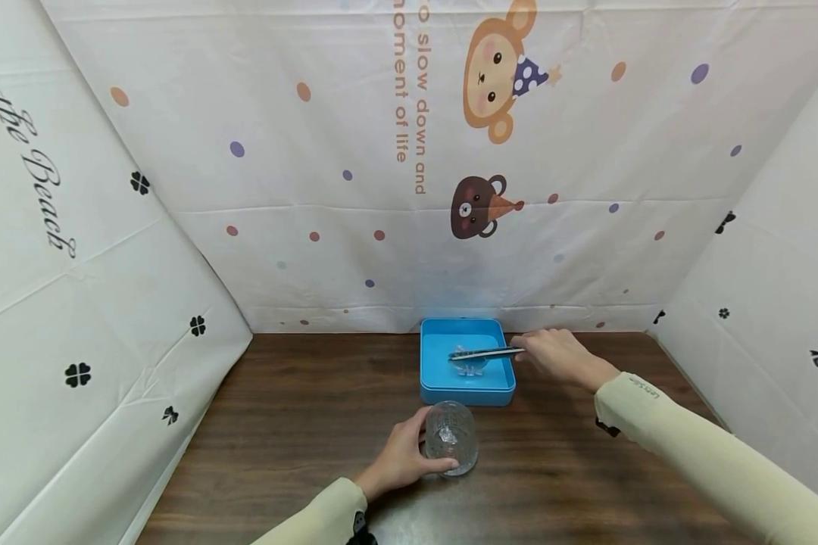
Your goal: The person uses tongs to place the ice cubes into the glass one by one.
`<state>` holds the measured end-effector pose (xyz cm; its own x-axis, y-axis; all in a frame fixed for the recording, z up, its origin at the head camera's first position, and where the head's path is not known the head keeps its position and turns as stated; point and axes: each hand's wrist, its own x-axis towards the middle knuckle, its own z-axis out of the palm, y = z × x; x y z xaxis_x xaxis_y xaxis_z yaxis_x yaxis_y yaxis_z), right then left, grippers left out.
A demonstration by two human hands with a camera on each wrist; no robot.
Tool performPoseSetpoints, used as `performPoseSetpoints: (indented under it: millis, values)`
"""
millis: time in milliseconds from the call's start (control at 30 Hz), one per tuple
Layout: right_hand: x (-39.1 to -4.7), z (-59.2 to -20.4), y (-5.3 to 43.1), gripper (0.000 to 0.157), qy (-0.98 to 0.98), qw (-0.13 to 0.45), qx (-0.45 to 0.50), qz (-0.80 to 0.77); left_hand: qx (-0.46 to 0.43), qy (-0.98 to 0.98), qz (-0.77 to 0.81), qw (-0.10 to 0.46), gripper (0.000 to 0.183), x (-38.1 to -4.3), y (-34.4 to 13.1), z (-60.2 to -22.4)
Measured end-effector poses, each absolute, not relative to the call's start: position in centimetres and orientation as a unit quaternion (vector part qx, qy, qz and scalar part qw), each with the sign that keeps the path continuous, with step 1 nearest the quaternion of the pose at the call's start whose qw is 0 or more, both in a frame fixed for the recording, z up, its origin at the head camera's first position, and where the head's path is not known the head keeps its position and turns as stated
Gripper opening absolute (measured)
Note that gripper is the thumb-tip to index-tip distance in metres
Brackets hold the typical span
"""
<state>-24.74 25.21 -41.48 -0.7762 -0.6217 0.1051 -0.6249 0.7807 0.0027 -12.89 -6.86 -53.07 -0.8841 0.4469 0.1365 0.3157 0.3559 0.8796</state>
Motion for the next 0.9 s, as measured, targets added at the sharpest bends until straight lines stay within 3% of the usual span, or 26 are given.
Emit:
performPoseSetpoints:
  millis: [900]
  values:
    - [-24.6, -40.4, 25.5, 0.014, -0.942, 0.053, 0.330, 0.040, 0.227, 0.822, 0.518, 0.066, 0.083, -12.9, -6.8, -53.0]
